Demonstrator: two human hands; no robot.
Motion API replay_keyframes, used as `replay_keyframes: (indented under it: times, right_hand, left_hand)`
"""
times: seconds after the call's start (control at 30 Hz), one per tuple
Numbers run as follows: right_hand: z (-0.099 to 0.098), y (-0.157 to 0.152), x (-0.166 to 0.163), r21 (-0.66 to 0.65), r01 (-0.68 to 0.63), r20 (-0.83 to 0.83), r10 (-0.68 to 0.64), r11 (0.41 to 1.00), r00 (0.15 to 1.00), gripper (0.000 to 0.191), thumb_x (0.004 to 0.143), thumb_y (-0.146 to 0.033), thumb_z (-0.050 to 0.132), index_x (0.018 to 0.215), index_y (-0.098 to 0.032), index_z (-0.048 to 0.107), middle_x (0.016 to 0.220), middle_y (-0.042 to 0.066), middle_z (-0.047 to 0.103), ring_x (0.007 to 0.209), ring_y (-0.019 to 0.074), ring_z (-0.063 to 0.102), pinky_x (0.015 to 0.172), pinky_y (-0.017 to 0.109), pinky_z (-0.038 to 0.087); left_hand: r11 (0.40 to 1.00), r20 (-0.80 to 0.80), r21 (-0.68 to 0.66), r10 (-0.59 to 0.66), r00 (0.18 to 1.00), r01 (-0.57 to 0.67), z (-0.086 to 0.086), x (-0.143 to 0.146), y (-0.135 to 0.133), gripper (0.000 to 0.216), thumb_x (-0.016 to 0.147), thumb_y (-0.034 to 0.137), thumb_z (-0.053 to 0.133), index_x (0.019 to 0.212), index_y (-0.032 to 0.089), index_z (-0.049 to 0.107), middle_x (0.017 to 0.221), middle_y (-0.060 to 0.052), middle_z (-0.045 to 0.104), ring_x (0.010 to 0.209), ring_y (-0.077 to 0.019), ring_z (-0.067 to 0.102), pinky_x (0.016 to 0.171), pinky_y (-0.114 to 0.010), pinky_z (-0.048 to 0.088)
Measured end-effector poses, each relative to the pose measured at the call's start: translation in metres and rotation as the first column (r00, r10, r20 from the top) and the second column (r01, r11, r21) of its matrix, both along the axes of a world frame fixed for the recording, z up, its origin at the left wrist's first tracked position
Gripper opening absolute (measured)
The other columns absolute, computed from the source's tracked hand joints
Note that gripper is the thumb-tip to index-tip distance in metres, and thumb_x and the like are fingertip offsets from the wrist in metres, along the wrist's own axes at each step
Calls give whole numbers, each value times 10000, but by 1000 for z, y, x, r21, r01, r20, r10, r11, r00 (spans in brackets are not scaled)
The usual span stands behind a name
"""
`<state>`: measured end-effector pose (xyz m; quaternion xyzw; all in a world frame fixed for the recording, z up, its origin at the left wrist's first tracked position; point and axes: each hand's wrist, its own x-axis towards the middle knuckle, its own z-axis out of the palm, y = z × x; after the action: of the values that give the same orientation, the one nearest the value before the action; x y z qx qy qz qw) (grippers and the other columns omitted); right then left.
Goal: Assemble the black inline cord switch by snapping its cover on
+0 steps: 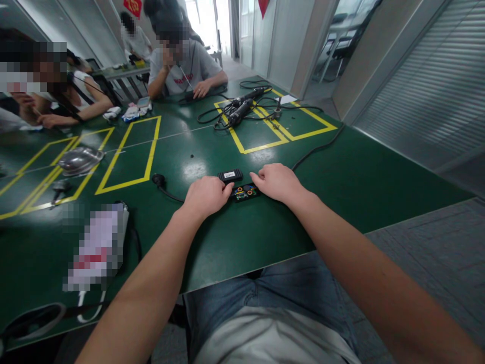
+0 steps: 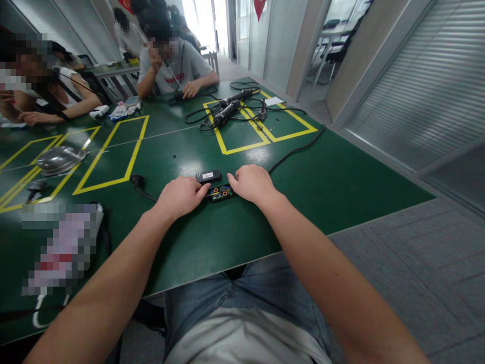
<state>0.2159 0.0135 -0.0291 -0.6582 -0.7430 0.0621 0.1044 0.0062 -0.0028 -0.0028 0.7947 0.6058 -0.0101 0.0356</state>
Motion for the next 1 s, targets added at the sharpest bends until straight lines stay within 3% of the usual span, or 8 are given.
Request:
replay_keyframes:
  times: [0.13, 0.23, 0.3, 0.43, 0.53, 0.6, 0.73, 1.0]
  right_hand:
    - [-1, 0, 1, -6, 1, -21, -2, 1000, 1000, 486, 1089, -477, 565, 748, -210, 785, 832, 140, 795, 792, 275, 692, 679, 368, 393]
    - [0, 0, 2, -5, -2, -46, 1, 1000, 999, 498, 1100, -484, 549, 753, -209, 775, 854, 135, 794, 793, 267, 686, 669, 364, 372]
    - [1, -1, 3, -5, -1, -68, 0, 1000, 998, 528, 1122, -493, 506, 766, -210, 776, 882, 134, 800, 802, 262, 687, 672, 361, 370]
    - [4, -1, 4, -8, 6, -110, -7, 1000, 994, 592, 1163, -488, 402, 817, -209, 792, 912, 136, 814, 826, 267, 703, 684, 360, 375]
    - [5, -1, 5, -7, 7, -132, -8, 1000, 991, 604, 1177, -479, 366, 881, -202, 814, 962, 142, 831, 878, 277, 726, 700, 358, 383]
    - [5, -1, 5, -4, 1, -145, -1, 1000, 989, 598, 1180, -481, 361, 925, -203, 825, 1005, 140, 841, 918, 279, 736, 715, 352, 393]
    - [3, -1, 5, -2, -16, -152, 16, 1000, 988, 602, 1176, -505, 372, 879, -212, 807, 973, 132, 832, 901, 272, 724, 712, 352, 382]
    - [-3, 3, 6, 8, -54, -128, 55, 999, 990, 498, 1095, -549, 545, 757, -223, 708, 837, 94, 768, 776, 239, 630, 671, 354, 323]
  left_hand:
    - [994, 67, 106, -2, 998, -5, -3, -2, 0, 335, 1073, 484, 638, 1026, 184, 780, 1142, -172, 780, 1140, -374, 713, 949, -464, 589]
    - [970, 273, 242, -46, 961, -22, -14, -8, 6, 275, 1021, 372, 735, 1210, 173, 723, 1365, -185, 729, 1306, -375, 635, 1137, -513, 532]
    - [974, 364, 225, -88, 927, 4, -23, -13, 12, 379, 1010, 282, 730, 1376, 199, 675, 1447, -159, 723, 1350, -360, 637, 1190, -533, 510]
    - [979, 396, 203, -88, 914, 6, -27, -19, 18, 592, 955, 222, 770, 1525, 210, 610, 1281, -122, 792, 1197, -345, 716, 1112, -546, 565]
    - [971, 430, 229, -163, 888, 68, -18, -18, 14, 608, 950, 258, 758, 1538, 180, 624, 1252, -117, 768, 1169, -319, 710, 1103, -513, 572]
    - [954, 457, 237, -275, 846, 183, -10, -17, 9, 562, 950, 312, 743, 1492, 174, 684, 1230, -114, 749, 1163, -314, 698, 1075, -488, 582]
    - [923, 428, 133, -382, 819, 361, -6, -13, 3, 429, 961, 355, 721, 1350, 192, 798, 1222, -117, 748, 1160, -316, 699, 1118, -496, 551]
    - [933, 373, 58, -351, 859, 356, -7, -7, 1, 454, 967, 344, 774, 1395, 193, 787, 1221, -118, 732, 1154, -319, 687, 1102, -481, 547]
